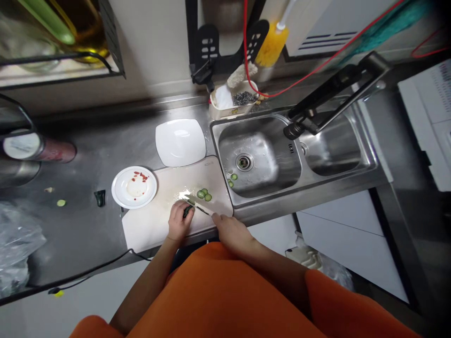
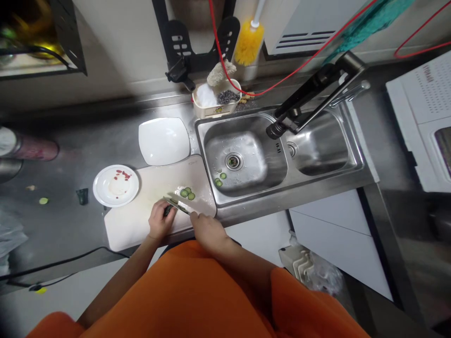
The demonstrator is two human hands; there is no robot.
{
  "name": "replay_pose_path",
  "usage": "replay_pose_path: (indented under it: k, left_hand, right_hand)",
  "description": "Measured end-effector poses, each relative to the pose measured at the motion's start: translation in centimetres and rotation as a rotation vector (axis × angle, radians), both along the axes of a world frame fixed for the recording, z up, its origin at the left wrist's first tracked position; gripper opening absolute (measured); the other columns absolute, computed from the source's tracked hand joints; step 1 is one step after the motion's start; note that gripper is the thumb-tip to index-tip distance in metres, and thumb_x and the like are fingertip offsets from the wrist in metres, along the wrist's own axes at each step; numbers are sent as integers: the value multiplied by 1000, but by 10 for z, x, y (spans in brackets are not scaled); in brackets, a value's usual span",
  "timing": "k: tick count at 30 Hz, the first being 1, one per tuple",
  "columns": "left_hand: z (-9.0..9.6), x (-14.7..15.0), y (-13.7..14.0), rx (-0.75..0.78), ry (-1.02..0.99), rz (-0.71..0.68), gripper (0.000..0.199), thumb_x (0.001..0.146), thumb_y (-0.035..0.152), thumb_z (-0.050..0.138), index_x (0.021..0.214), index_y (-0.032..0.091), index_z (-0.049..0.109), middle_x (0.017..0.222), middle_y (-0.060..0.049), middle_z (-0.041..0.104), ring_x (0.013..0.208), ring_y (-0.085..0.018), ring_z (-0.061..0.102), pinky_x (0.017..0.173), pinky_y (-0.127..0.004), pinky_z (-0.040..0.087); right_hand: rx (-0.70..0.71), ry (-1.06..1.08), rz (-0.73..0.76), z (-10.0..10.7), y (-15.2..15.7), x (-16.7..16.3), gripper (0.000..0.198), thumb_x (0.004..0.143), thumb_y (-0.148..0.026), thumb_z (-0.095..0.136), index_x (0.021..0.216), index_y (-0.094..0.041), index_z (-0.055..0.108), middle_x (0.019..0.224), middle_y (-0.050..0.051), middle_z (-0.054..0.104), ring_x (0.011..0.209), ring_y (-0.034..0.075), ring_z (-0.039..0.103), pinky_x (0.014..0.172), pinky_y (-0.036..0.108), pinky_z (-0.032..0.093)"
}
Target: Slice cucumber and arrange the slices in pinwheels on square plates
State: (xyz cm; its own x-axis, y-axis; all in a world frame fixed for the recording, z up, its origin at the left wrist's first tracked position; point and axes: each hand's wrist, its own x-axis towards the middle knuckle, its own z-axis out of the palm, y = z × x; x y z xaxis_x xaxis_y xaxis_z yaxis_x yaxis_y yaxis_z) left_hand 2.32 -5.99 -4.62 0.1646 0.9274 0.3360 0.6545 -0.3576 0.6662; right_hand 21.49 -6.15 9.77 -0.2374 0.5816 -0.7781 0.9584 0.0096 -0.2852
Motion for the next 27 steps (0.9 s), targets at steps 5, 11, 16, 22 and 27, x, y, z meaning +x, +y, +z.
replay_pose_path:
  k: [5,11,16,22,27]
  left_hand:
    - [-2,-1,-1,5,4,-4,16,83,20,59,99,18,58,94,-8,63,98,-20,59,89,-38,49]
    - [-2,0,-1,1,-4,4,15,83,20,59,98,18,58,93,-8,63,97,-20,59,89,-38,49]
    - [-2,0,1,7,-24,-10,15,83,20,59,98,18,58,92,-8,64,97,-19,59,89,-39,49]
    - [-2,0,1,-14,-28,-19,15,83,20,59,98,18,58,93,-8,64,96,-19,59,88,-39,50]
    - [-4,0,0,-25,-35,-9,15,84,21,59,98,19,59,93,-8,64,96,-20,60,89,-40,50]
  right_hand:
    - [5,-8,9,2,1,-2,34,90,-9,28,117,-16,48,99,13,64,92,25,64,70,30,47]
    - [23,0,30,1,2,-3,34,89,-8,29,116,-15,48,98,13,64,89,26,64,68,32,48]
    - [15,3,31,-5,6,-6,33,90,-7,29,114,-15,49,97,13,64,91,25,64,69,31,48]
    - [83,32,37,-19,8,-11,34,89,-7,29,116,-15,50,97,12,65,89,24,63,70,30,48]
    - [118,72,36,-37,14,-18,37,87,-5,30,116,-13,51,93,11,64,88,23,63,72,30,48]
